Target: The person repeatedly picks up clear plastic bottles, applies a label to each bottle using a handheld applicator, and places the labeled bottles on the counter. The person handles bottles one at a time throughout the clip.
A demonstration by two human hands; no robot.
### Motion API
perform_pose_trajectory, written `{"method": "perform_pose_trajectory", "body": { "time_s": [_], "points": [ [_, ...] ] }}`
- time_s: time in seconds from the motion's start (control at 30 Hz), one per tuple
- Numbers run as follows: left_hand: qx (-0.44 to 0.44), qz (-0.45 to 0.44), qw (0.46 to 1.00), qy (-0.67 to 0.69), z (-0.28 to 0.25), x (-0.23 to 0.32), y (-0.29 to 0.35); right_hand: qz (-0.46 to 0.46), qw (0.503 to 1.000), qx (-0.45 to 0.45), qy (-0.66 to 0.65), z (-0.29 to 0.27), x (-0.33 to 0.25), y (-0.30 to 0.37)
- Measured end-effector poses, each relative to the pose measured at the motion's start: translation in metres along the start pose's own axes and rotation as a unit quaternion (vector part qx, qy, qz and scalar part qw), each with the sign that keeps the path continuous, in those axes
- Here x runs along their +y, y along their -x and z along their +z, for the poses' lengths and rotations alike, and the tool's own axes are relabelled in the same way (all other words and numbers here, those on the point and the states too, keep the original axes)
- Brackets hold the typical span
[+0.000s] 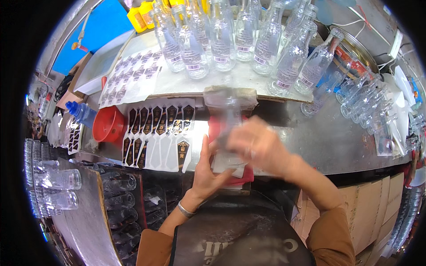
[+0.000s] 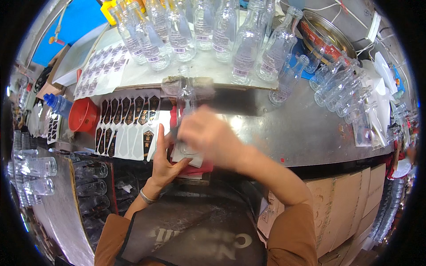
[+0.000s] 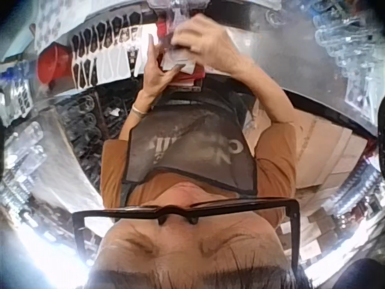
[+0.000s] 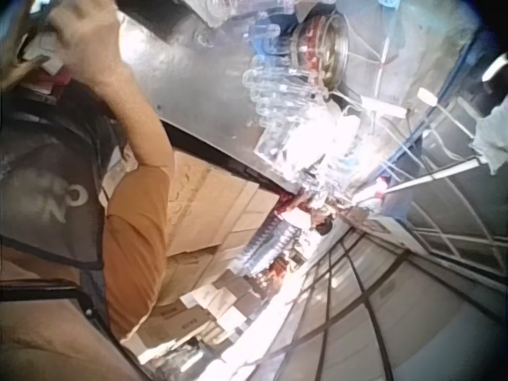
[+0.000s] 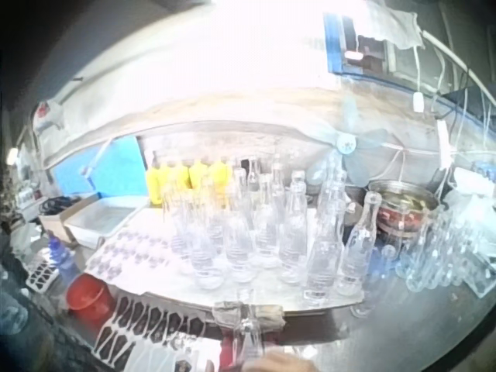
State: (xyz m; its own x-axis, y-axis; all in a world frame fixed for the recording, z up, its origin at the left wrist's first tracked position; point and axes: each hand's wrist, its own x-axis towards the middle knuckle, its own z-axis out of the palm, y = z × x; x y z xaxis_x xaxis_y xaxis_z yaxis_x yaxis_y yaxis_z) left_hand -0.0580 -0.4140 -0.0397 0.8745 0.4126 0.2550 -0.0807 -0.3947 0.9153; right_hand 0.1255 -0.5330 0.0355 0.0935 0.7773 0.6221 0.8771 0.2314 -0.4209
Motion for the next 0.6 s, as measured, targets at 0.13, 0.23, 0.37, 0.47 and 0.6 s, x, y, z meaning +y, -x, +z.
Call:
{"method": "perform_pose_trajectory", "body": {
  "time_s": [0.13, 0.23, 0.37, 0.47, 0.6],
  "points": [
    [-0.031, -0.009, 0.999, 0.012, -0.004, -0.002, -0.003, 0.104, 0.993, -0.005, -0.055, -0.010, 0.013, 0.011],
    [-0.040, -0.011, 0.999, -0.003, -0.009, -0.007, -0.003, 0.165, 0.974, 0.099, -0.120, -0.005, 0.048, 0.022],
    [-0.046, -0.028, 0.999, 0.006, -0.010, -0.006, -0.001, 0.087, 0.975, 0.050, -0.197, 0.007, -0.006, 0.065],
    [-0.034, -0.027, 0.999, -0.010, -0.006, -0.002, -0.001, 0.169, 0.972, -0.001, -0.163, -0.008, 0.000, 0.058],
    [-0.039, -0.007, 0.999, -0.021, -0.007, 0.002, -0.001, 0.206, 0.974, 0.071, -0.059, -0.027, 0.031, 0.001]
  ]
}}
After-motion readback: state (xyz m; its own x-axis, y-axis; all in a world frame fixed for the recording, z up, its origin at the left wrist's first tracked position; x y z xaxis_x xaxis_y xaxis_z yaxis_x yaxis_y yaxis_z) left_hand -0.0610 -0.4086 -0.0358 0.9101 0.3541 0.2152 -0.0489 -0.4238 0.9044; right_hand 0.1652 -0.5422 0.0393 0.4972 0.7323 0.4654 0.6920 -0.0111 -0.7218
